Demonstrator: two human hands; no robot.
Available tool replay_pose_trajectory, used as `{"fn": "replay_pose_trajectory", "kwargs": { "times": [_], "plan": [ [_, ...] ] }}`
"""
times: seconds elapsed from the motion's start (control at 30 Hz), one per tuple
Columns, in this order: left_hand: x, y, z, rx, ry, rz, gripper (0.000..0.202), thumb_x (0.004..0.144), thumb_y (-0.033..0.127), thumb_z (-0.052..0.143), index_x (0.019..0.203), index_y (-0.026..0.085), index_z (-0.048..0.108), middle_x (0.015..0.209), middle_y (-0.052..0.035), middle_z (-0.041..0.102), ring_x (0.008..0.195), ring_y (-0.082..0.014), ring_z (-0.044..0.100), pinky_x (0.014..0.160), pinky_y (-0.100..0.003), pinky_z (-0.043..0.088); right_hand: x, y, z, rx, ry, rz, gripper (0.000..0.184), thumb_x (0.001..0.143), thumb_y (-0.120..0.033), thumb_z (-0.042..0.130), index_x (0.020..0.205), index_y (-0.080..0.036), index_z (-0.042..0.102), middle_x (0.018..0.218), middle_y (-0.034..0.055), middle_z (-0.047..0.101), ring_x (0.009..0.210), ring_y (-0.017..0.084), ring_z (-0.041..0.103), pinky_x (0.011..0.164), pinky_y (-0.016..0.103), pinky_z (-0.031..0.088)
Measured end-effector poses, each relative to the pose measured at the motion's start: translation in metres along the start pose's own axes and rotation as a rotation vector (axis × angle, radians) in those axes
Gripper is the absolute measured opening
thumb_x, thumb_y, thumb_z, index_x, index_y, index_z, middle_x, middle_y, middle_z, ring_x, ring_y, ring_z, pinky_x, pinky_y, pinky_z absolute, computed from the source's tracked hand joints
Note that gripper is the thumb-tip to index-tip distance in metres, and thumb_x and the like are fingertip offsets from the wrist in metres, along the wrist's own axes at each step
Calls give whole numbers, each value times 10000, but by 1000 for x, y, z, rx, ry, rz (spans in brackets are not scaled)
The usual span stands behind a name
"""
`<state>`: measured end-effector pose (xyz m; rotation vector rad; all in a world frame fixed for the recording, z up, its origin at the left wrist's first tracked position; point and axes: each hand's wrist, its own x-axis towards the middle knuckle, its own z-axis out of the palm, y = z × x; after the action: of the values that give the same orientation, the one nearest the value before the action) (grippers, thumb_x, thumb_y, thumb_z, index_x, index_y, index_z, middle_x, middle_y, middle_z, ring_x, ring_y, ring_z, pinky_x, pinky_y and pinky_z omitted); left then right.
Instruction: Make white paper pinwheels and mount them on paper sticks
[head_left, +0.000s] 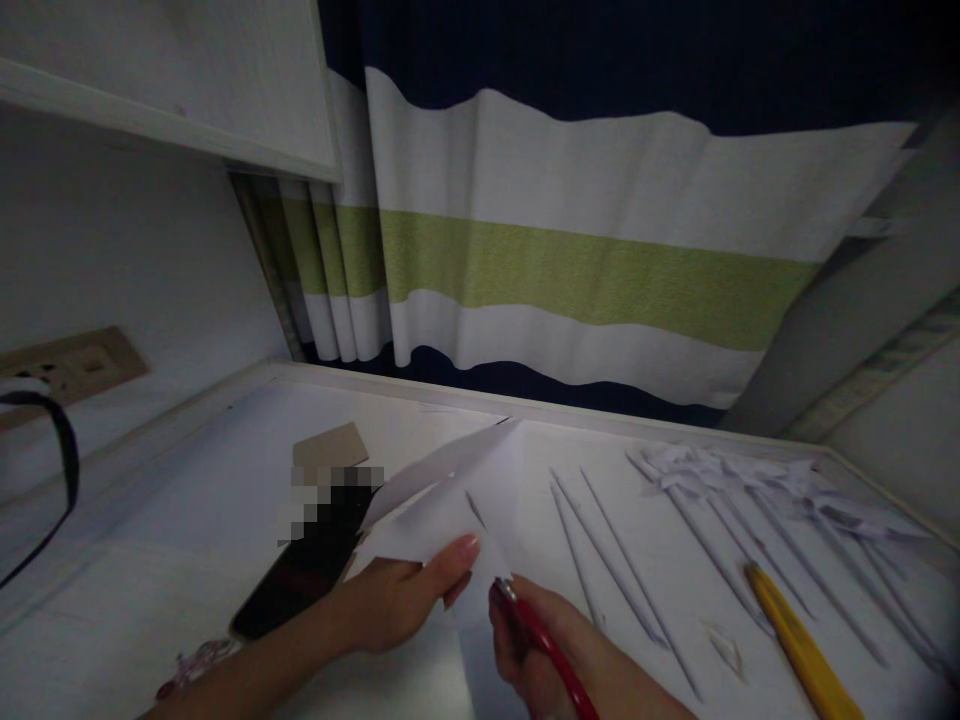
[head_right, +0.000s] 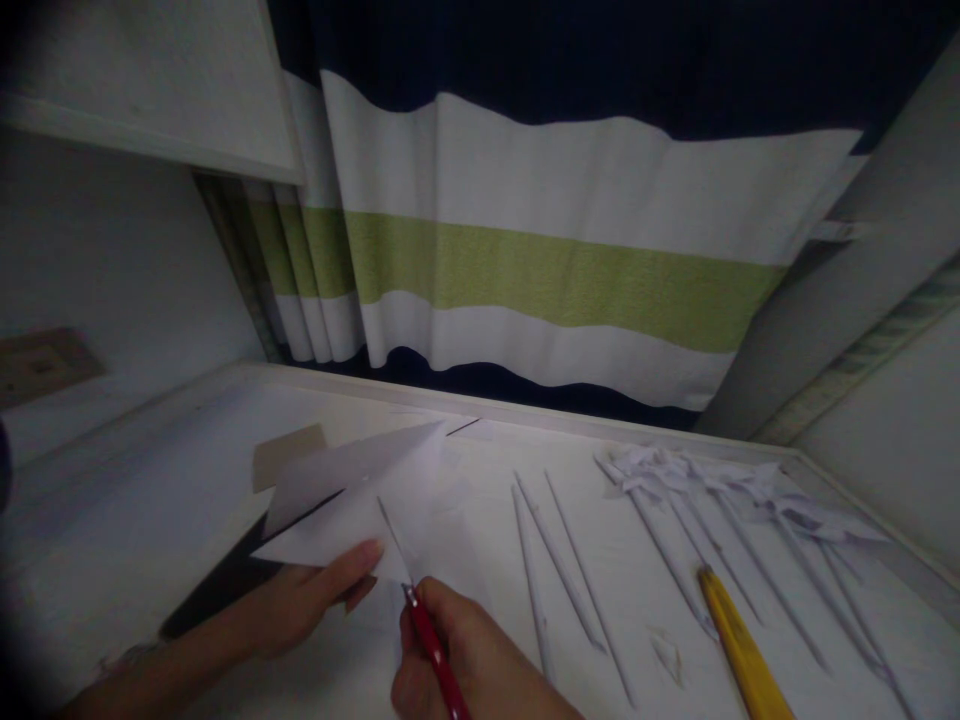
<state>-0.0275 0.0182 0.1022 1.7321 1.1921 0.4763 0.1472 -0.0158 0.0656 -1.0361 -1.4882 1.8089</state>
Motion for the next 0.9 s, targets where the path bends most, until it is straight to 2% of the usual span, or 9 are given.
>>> {"fn": "replay_pose_trajectory", "kwargs": {
  "times": [0.13,0.27,0.37,0.43,0.5,0.63,0.77,0.9],
  "plan": [
    [2,-9,0,-71,95,95,397,741,480,366,462,198,357,490,29,423,532,-131,428,622,-247,376,-2,-5,-1,-27,-75,3,517,596,-676,481,699,-178,386,565,-61,333,438,43,280,370,171,222],
    [5,-14,0,-249,154,46,399,668,540,451,491,181,444,525,-2,500,604,-162,487,615,-271,410,0,-9,2,-77,-72,-14,560,567,-711,466,693,-173,375,579,-51,352,466,50,325,401,176,251],
    [6,-14,2,-452,262,-16,405,649,567,467,682,168,531,672,-27,572,662,-180,521,568,-273,426,0,-10,1,-120,-76,-27,536,583,-686,486,694,-172,381,581,-53,335,478,52,308,425,187,239],
    [7,-13,2,-523,319,-55,412,657,548,490,805,167,533,745,-33,582,674,-181,530,550,-270,431,-1,-10,0,-137,-77,-27,513,581,-657,521,684,-174,380,571,-62,314,472,48,280,425,189,225],
    [6,-11,1,-533,339,-79,378,679,505,510,838,162,527,752,-30,578,679,-180,533,552,-267,436,-1,-7,-1,-128,-77,-12,511,572,-652,535,681,-176,383,560,-66,311,465,46,274,420,187,227],
    [6,-7,-2,-504,337,-67,280,719,436,503,750,159,533,681,-18,566,683,-182,534,537,-248,429,5,6,-3,-43,-53,67,498,551,-633,568,665,-169,429,566,-48,374,485,58,329,433,183,279],
    [7,-9,-2,-454,340,-20,268,731,420,493,718,160,557,680,-23,590,640,-178,540,532,-258,425,13,16,-3,88,50,149,425,683,-595,454,592,-182,414,550,-33,366,502,78,388,467,189,352],
    [6,-11,-1,-393,364,-65,283,732,426,492,753,159,580,620,-18,587,623,-191,545,546,-280,428,19,15,5,192,109,166,394,692,-558,471,576,-191,390,570,-31,370,544,83,435,512,183,402]
  ]
}}
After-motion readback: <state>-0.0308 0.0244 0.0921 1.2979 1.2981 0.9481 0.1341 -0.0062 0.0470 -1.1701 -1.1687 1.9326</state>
